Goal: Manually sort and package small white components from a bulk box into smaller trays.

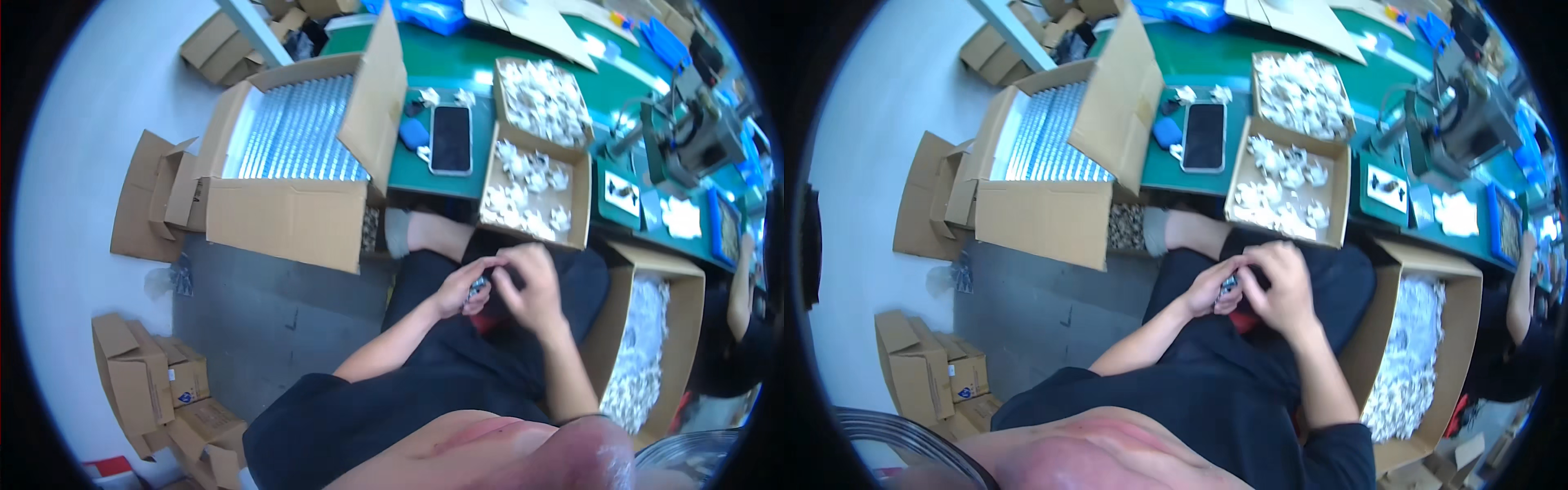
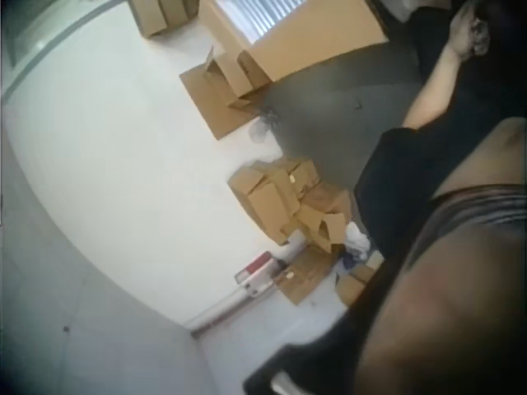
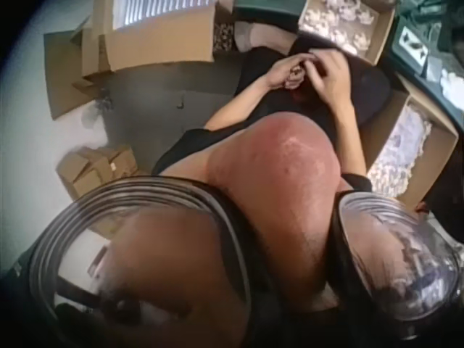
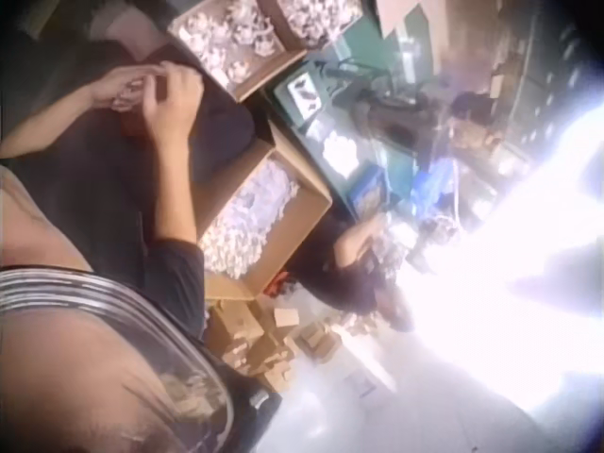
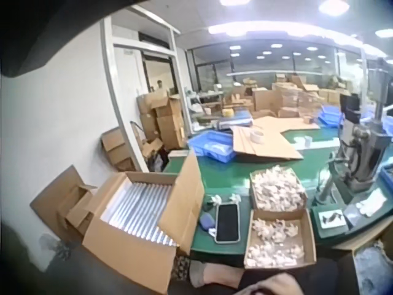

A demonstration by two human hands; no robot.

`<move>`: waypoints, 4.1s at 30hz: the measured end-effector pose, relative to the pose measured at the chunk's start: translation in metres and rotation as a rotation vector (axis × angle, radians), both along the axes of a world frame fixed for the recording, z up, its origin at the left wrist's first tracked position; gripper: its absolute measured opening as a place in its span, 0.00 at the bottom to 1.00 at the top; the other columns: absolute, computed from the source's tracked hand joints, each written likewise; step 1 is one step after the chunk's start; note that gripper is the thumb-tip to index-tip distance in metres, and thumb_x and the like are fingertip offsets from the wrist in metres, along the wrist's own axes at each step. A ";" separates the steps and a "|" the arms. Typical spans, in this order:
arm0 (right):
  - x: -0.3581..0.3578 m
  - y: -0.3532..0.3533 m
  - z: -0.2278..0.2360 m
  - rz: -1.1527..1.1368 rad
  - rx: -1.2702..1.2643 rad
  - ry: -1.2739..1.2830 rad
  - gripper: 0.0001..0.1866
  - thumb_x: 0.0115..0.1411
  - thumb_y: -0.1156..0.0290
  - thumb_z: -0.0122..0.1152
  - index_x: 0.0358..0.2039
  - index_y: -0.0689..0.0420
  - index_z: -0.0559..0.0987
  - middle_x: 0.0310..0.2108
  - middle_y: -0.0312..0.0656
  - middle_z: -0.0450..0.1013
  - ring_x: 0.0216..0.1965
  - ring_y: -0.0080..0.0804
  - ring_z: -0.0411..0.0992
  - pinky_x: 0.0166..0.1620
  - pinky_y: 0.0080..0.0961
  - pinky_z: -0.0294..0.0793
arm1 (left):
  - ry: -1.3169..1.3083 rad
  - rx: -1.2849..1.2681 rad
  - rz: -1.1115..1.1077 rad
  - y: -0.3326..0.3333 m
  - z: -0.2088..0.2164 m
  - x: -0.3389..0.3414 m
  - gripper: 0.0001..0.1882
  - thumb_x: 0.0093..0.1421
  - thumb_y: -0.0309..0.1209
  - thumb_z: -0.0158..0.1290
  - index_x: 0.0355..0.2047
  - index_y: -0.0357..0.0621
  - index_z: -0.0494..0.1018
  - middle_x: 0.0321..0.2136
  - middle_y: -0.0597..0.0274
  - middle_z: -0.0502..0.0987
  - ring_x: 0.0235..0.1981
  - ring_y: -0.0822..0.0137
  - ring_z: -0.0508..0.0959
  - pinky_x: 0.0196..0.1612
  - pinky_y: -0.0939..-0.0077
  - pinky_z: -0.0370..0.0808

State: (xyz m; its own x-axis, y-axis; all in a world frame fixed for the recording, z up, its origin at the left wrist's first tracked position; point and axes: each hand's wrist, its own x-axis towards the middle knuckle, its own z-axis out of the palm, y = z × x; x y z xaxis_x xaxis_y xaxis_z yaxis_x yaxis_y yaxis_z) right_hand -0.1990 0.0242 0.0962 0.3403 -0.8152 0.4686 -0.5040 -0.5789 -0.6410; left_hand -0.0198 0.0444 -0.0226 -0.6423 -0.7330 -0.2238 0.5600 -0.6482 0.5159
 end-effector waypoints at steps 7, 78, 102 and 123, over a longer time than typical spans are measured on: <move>-0.003 0.025 -0.036 0.091 0.403 -0.193 0.13 0.60 0.77 0.67 0.47 0.62 0.82 0.41 0.45 0.76 0.39 0.35 0.76 0.43 0.28 0.75 | -0.261 -0.347 -0.040 -0.013 0.035 0.006 0.32 0.78 0.51 0.36 0.74 0.51 0.50 0.22 0.72 0.65 0.17 0.82 0.63 0.17 0.86 0.62; -0.194 -0.124 0.032 -0.621 0.505 -0.042 0.20 0.65 0.62 0.66 0.54 0.59 0.82 0.33 0.41 0.80 0.29 0.25 0.76 0.33 0.24 0.77 | -0.140 -0.687 -0.408 -0.068 0.108 -0.024 0.24 0.71 0.45 0.53 0.51 0.34 0.79 0.20 0.76 0.65 0.16 0.85 0.59 0.19 0.89 0.56; -0.386 0.256 -0.124 -1.007 0.793 0.311 0.24 0.61 0.67 0.62 0.57 0.60 0.77 0.40 0.46 0.80 0.37 0.34 0.78 0.43 0.32 0.77 | -0.834 -0.081 -0.656 -0.049 -0.103 -0.028 0.16 0.67 0.39 0.48 0.31 0.42 0.77 0.15 0.68 0.68 0.12 0.77 0.64 0.17 0.81 0.58; -0.333 0.068 -0.026 -0.761 0.204 -0.287 0.18 0.69 0.77 0.58 0.58 0.66 0.75 0.39 0.35 0.75 0.38 0.18 0.72 0.42 0.18 0.72 | -1.011 -1.126 -0.488 -0.053 -0.175 -0.037 0.31 0.72 0.43 0.50 0.71 0.47 0.62 0.72 0.50 0.59 0.73 0.52 0.59 0.73 0.64 0.57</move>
State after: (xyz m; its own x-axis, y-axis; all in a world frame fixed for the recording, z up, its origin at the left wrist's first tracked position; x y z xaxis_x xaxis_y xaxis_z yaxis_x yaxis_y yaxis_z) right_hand -0.5319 0.0924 0.0704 -0.4473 -0.8523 0.2711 -0.5113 -0.0049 -0.8594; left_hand -0.0571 -0.0081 -0.1971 -0.7845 -0.5887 -0.1949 -0.4349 0.2983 0.8496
